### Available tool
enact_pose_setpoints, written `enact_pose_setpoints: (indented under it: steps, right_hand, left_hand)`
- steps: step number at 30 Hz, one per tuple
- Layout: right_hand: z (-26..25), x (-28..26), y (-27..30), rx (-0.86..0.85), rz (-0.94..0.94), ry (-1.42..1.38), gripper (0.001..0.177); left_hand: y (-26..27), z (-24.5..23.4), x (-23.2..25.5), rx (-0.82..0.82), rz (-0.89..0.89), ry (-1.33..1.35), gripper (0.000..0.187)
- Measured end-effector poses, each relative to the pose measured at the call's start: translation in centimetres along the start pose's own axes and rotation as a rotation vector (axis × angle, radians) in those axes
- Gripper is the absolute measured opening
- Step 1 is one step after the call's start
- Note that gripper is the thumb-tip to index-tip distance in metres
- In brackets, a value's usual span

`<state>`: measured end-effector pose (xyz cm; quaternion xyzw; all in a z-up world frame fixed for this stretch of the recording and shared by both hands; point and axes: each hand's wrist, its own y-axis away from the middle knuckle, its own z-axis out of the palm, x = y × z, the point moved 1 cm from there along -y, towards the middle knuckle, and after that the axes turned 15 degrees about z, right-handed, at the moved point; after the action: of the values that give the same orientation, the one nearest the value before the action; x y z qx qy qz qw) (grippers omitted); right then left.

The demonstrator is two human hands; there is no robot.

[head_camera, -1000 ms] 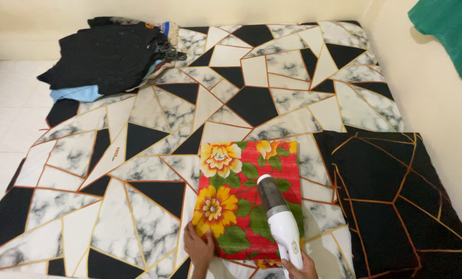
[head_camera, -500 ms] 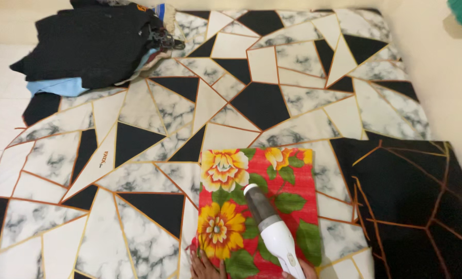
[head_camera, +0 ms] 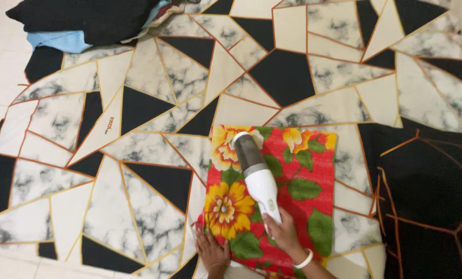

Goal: The person uses a handheld vacuum cleaner to clean the surface of a bed and then cleans a folded floral cloth.

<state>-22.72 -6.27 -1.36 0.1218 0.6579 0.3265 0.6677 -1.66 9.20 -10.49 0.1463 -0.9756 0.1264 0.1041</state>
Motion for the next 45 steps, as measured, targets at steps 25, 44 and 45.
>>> enact_pose_setpoints:
  steps: [25,44,45]
  right_hand:
    - [11.6,1.9,-9.0,0.167,-0.328,0.012,0.026]
    - [15.0,-1.8,-5.8,0.035,0.021,-0.106,0.029]
    - [14.9,-1.8,-5.6,0.052,0.038,-0.083,0.03]
  left_hand:
    - [-3.2,-3.8,-2.5,0.287,0.043,0.41,0.066]
    - [-28.0,-0.3,0.2,-0.204,0.019,1.338,0.084]
    - [-27.9,-0.7,0.4,-0.216,-0.016,1.345,0.084]
